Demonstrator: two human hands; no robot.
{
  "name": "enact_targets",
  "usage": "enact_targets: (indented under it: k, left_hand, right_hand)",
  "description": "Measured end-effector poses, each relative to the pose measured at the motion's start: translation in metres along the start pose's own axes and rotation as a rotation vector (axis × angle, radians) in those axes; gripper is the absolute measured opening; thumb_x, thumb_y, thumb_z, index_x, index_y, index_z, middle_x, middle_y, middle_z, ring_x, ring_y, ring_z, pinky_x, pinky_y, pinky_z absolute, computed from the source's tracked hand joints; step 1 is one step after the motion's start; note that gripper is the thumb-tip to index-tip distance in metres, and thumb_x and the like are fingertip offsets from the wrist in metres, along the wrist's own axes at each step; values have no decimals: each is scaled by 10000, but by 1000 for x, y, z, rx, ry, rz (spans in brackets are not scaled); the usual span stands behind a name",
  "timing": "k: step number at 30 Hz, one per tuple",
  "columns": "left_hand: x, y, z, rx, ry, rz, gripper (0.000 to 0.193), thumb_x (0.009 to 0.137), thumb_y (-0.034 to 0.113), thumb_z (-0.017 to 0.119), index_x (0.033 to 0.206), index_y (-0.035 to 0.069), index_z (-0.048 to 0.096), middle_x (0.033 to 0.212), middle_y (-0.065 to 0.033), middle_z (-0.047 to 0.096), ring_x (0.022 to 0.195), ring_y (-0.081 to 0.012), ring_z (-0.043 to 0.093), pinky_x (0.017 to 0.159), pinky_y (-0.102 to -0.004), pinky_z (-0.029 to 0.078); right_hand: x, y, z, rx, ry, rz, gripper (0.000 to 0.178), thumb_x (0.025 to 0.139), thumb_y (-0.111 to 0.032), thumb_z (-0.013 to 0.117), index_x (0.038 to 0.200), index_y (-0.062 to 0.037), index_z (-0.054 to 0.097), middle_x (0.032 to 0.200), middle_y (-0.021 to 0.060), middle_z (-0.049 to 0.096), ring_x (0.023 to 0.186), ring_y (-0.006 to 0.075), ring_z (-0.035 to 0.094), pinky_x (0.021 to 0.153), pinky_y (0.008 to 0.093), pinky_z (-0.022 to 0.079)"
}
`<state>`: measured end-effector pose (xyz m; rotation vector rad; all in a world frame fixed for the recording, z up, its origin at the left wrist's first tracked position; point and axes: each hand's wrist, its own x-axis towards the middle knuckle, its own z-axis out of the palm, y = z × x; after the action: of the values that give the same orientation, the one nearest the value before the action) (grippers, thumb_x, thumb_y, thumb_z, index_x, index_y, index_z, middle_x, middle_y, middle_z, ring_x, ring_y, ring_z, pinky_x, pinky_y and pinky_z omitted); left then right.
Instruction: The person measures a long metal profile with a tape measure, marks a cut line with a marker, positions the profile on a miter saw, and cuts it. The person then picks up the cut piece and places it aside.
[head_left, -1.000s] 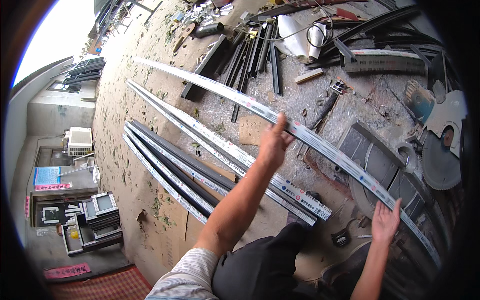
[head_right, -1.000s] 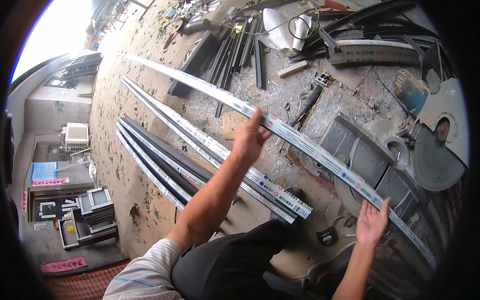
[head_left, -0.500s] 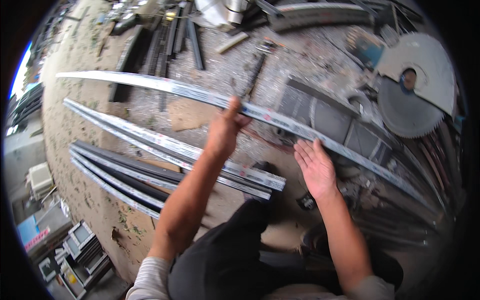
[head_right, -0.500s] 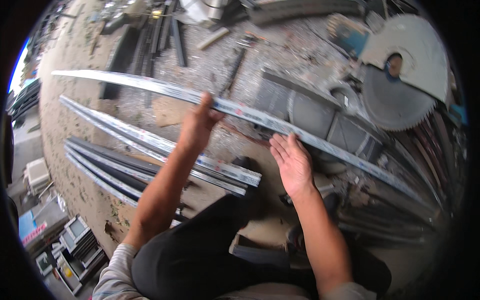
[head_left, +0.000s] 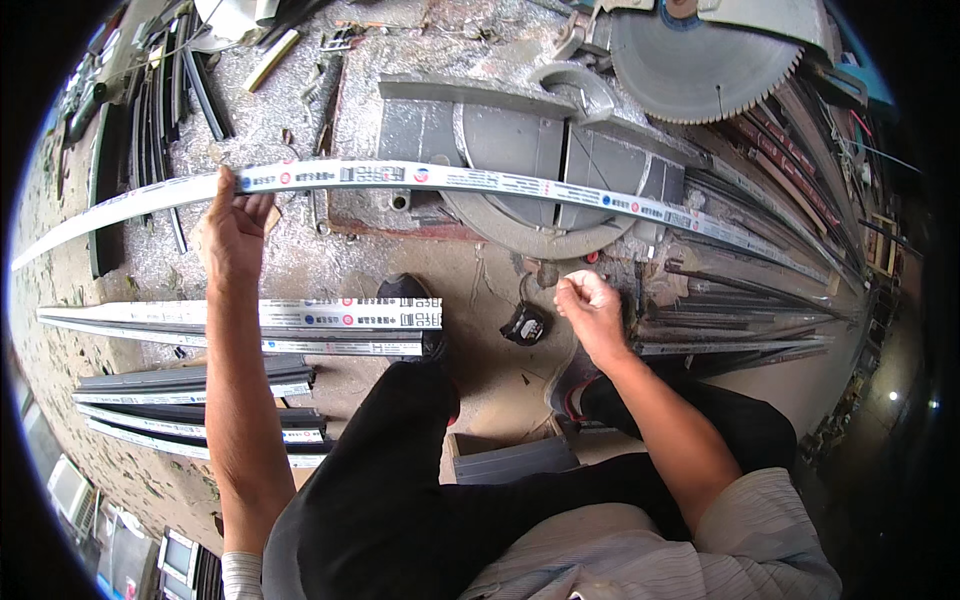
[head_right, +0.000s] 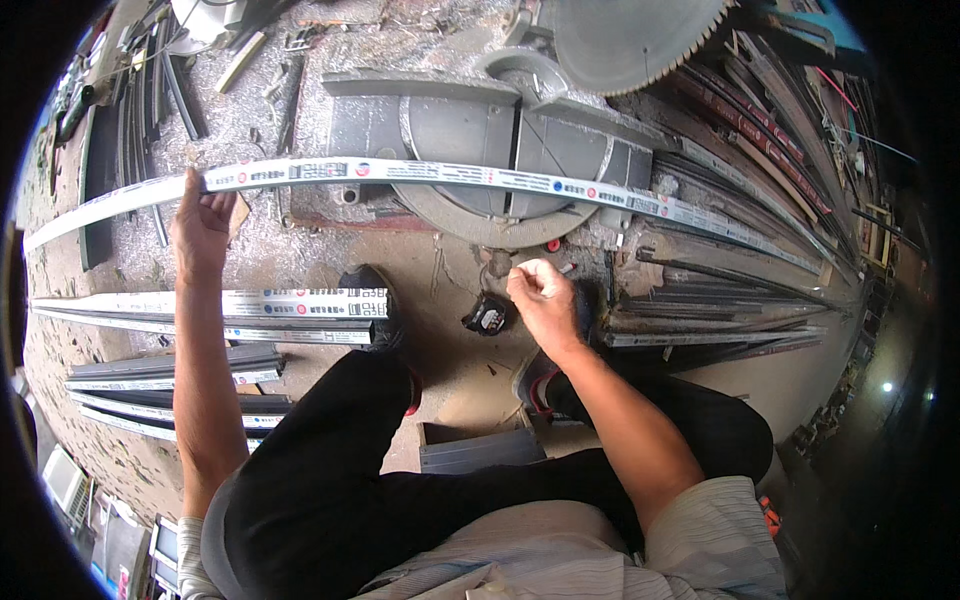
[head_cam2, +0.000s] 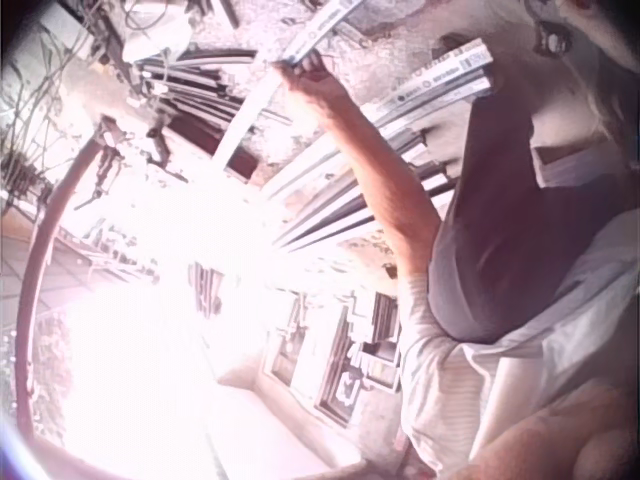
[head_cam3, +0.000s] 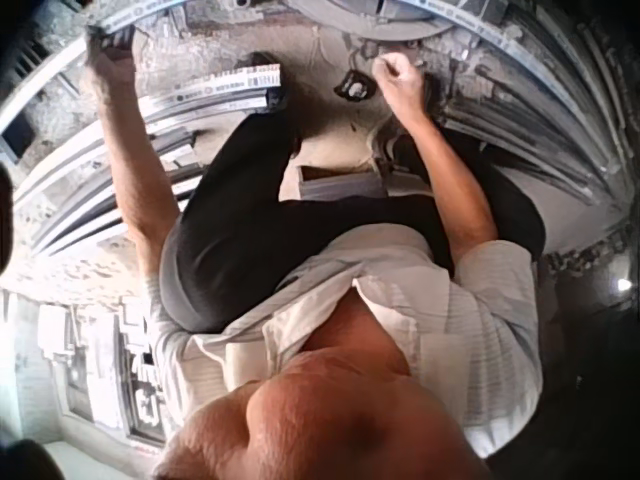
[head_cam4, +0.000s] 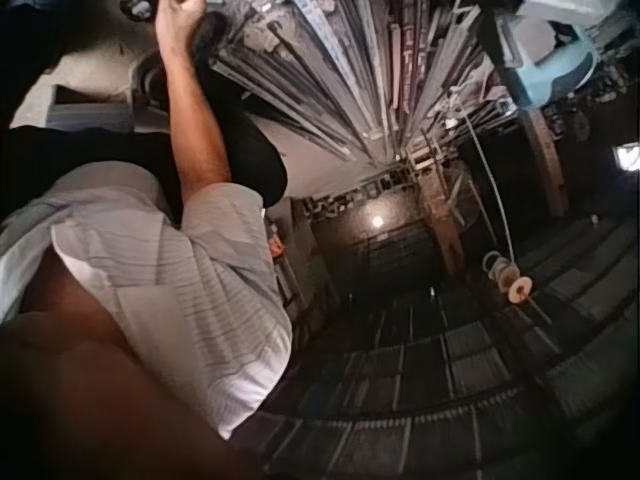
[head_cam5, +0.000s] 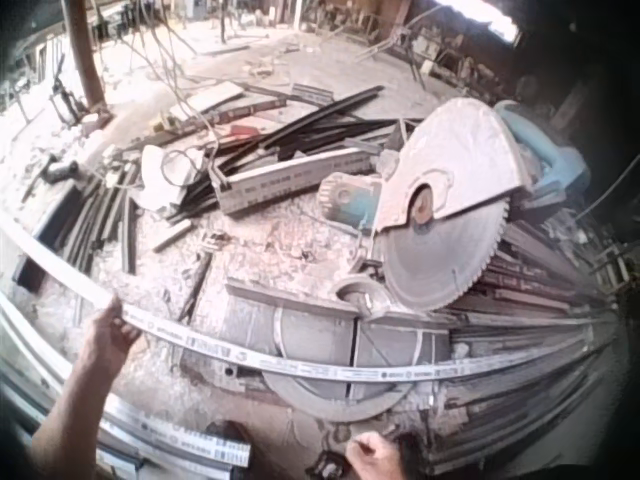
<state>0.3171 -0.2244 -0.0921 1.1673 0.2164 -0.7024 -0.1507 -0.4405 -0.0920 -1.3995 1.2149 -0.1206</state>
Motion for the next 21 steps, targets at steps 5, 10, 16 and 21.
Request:
enact_targets:
  k: [5,10,16,21]
  left_hand:
    - [29,4,-35,-40,60,-19,291,1006,288,763,1137,43,676,1102,-119,714,1079,-271,740,935,-403,659]
    - [36,4,-51,8,27,-30,283,1009,293,760,1142,60,669,1135,-131,710,1078,-279,735,924,-396,654]
    - [35,3,-49,-11,59,-68,306,1011,310,756,1157,63,648,1202,-171,693,1159,-305,710,1005,-420,624]
    - [17,5,-30,20,105,-94,388,1025,331,736,1216,16,616,1284,-225,658,1216,-338,686,1024,-417,616]
  right_hand:
    - [-24,10,17,-490,-72,-170,265,920,-198,781,1102,-47,663,1010,164,724,950,350,721,852,446,570]
    - [-38,15,30,-949,-278,-262,673,875,-324,803,1403,-30,507,1396,219,546,1288,421,543,1100,502,455]
    - [-30,31,44,-1068,-318,-244,753,879,-302,815,1461,-20,431,1413,217,512,1302,415,521,1095,495,462]
    - [-27,40,44,-984,-336,-317,803,880,-301,817,1501,-16,396,1373,237,545,1273,438,541,1080,489,472]
